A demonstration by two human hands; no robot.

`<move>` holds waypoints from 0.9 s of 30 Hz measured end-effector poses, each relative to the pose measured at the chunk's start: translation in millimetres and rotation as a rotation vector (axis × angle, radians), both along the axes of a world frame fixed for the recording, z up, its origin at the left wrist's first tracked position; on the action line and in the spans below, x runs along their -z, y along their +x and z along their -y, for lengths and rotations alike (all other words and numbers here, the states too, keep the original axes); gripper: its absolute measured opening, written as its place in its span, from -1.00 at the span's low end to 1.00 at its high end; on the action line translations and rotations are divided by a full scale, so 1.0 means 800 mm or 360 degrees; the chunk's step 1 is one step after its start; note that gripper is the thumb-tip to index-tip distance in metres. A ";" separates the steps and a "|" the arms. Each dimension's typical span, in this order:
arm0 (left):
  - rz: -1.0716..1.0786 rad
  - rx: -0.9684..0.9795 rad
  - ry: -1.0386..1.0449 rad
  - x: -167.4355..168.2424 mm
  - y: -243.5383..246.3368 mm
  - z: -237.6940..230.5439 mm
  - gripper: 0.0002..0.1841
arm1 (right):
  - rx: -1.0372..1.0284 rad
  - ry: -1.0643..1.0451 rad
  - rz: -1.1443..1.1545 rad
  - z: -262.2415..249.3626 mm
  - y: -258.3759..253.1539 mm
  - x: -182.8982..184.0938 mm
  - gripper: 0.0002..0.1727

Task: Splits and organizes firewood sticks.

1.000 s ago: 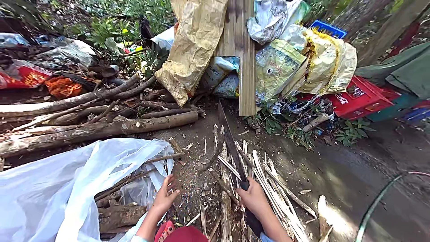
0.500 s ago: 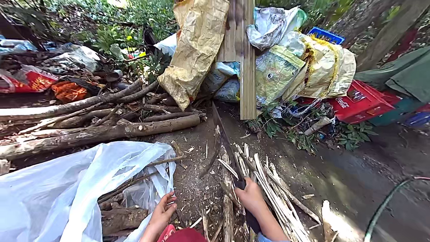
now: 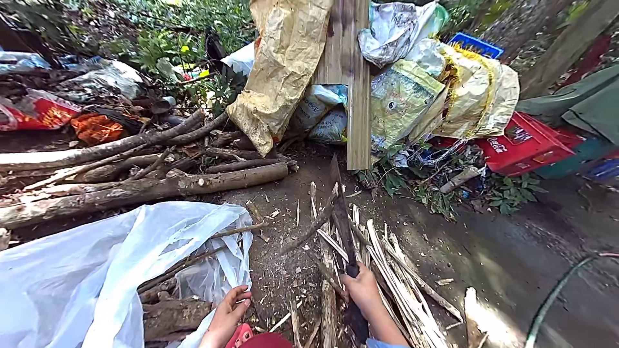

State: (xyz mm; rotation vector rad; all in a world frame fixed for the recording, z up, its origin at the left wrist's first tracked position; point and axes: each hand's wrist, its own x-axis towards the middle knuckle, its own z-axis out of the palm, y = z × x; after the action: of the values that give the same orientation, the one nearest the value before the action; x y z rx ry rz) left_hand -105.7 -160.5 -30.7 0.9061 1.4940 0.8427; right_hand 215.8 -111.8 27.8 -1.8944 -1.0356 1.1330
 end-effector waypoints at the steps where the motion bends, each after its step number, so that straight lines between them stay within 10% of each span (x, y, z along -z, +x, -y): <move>1: 0.0001 0.0005 -0.0005 0.003 -0.001 -0.001 -0.55 | 0.0029 0.0164 -0.0033 0.005 0.002 -0.016 -0.59; 6: -0.0014 -0.0070 -0.0098 0.011 -0.004 0.001 -0.56 | 0.0066 0.0606 0.0402 0.031 -0.019 -0.058 -0.60; 11: 0.0024 -0.0065 -0.0084 0.007 0.005 0.001 -0.58 | -0.0315 -0.0457 0.0514 -0.002 -0.033 0.035 -0.43; 22: 0.0016 -0.0121 -0.0142 0.020 -0.021 0.010 -0.60 | 0.0003 0.0614 0.0483 0.018 -0.041 -0.044 -0.59; 27: 0.0058 -0.0129 -0.0159 0.017 -0.006 0.009 -0.60 | -0.0393 -0.0447 0.0662 0.012 -0.057 0.082 -0.42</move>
State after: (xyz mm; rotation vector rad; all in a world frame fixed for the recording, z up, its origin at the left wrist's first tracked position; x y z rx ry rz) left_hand -110.8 -167.5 -44.1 0.7570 1.5353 0.8310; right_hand 170.1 -121.1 -37.8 -2.3415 -1.4298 1.0876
